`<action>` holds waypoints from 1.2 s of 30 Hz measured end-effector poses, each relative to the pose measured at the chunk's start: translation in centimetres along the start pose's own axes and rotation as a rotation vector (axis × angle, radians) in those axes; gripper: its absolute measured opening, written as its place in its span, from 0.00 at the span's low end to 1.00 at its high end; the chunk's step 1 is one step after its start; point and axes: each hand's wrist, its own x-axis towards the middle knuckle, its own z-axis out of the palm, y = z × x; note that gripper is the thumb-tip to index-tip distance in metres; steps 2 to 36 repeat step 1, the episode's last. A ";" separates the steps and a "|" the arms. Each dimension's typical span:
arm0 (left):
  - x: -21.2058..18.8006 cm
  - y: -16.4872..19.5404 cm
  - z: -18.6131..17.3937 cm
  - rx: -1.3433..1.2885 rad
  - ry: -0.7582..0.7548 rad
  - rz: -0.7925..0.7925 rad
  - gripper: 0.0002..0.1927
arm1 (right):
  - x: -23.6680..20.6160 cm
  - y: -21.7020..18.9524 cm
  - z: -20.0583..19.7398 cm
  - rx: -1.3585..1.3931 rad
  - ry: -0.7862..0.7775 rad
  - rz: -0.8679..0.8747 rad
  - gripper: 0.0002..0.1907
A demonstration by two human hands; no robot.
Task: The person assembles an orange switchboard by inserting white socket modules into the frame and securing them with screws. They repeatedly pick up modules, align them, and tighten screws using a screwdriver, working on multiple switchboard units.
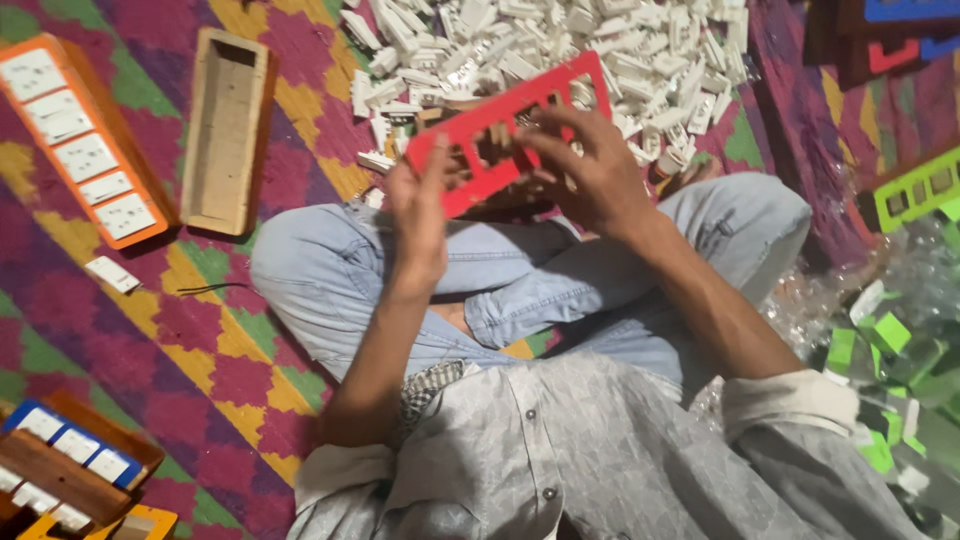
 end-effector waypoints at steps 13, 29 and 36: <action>0.4 -0.7 -0.7 -0.059 0.100 -0.017 0.26 | -0.2 0.6 -0.3 -0.063 0.007 0.054 0.34; 0.4 -0.7 -0.7 -0.059 0.100 -0.017 0.26 | -0.2 0.6 -0.3 -0.063 0.007 0.054 0.34; 0.4 -0.7 -0.7 -0.059 0.100 -0.017 0.26 | -0.2 0.6 -0.3 -0.063 0.007 0.054 0.34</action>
